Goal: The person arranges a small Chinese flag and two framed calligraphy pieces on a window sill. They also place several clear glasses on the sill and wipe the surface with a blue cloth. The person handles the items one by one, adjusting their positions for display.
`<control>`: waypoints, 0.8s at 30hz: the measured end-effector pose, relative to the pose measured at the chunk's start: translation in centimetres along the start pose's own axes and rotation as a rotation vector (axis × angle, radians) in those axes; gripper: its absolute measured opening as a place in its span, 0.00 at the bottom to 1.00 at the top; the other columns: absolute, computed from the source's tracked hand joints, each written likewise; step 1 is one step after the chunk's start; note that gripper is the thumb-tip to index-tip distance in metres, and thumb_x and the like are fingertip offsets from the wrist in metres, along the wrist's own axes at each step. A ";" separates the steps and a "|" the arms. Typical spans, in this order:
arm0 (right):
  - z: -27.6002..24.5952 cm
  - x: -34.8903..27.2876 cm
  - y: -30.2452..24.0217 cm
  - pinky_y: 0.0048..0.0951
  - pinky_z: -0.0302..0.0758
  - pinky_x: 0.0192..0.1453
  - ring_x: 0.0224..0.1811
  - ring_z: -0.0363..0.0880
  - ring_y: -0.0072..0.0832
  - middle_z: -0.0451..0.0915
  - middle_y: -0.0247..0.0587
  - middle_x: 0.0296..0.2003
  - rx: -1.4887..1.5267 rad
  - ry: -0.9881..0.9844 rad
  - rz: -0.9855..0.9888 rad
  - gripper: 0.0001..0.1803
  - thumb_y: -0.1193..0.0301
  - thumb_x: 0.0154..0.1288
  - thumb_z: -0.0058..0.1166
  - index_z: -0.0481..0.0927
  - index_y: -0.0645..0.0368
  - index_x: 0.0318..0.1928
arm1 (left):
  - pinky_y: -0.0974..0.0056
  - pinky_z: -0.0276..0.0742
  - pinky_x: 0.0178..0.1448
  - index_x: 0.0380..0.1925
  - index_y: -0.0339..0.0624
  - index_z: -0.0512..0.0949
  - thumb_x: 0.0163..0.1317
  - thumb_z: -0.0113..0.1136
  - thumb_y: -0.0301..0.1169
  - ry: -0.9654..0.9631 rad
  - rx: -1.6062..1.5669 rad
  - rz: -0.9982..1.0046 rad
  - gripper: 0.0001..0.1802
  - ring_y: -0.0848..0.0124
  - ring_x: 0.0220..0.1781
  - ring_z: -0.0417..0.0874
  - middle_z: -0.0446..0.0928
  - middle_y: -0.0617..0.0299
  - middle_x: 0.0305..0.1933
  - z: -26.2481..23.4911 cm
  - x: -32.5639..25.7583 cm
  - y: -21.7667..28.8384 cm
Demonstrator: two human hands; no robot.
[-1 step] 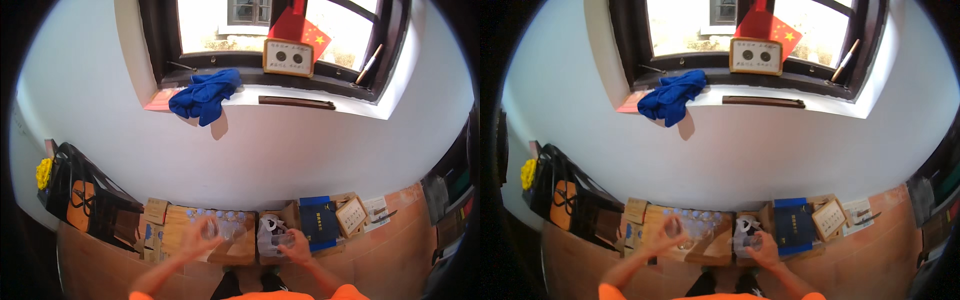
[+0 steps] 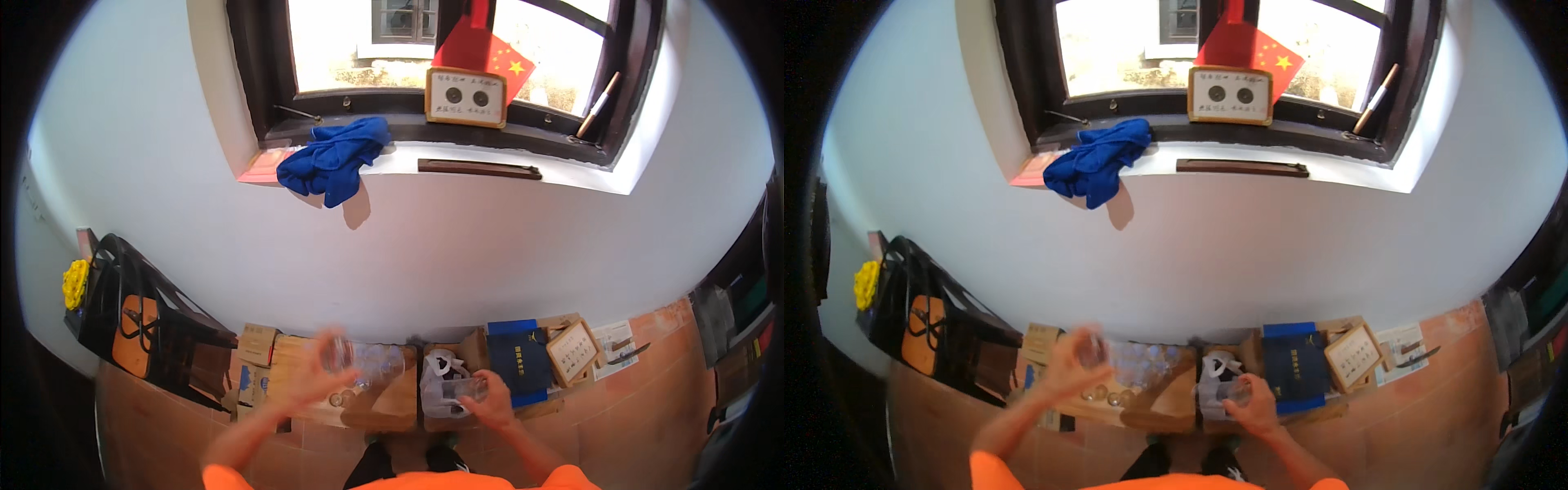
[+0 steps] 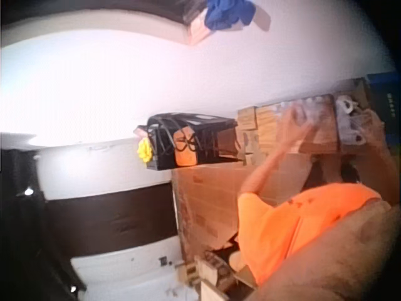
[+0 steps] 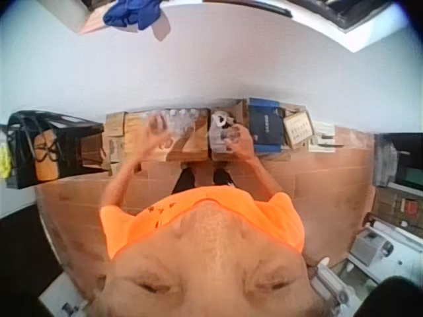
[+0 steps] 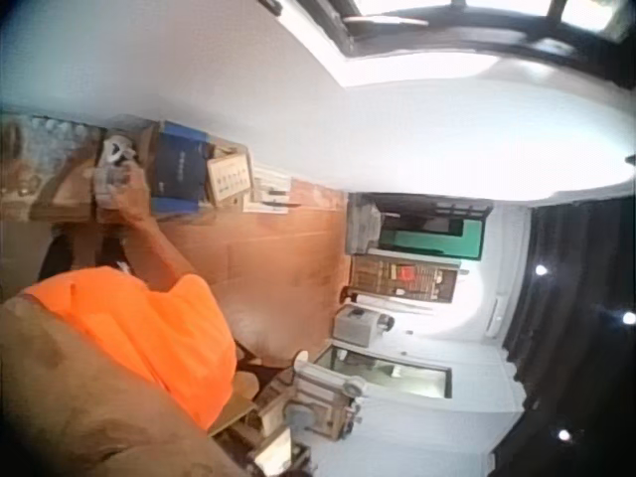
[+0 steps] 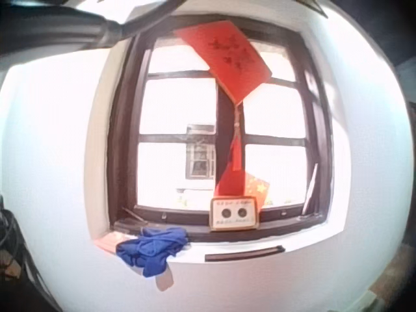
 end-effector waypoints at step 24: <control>-13.3 -13.6 4.4 0.25 0.80 0.30 0.28 0.80 0.26 0.75 0.40 0.37 0.460 0.304 0.451 0.29 0.83 0.52 0.63 0.66 0.60 0.54 | 0.60 0.78 0.56 0.51 0.46 0.82 0.34 0.75 0.46 0.342 0.536 0.217 0.38 0.57 0.49 0.84 0.83 0.47 0.46 -5.4 34.2 22.6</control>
Point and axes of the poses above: each hand's wrist, its own x-axis towards the middle knuckle, its own z-axis out of the palm, y = z × x, the point moved 5 cm from there along x, towards the middle knuckle
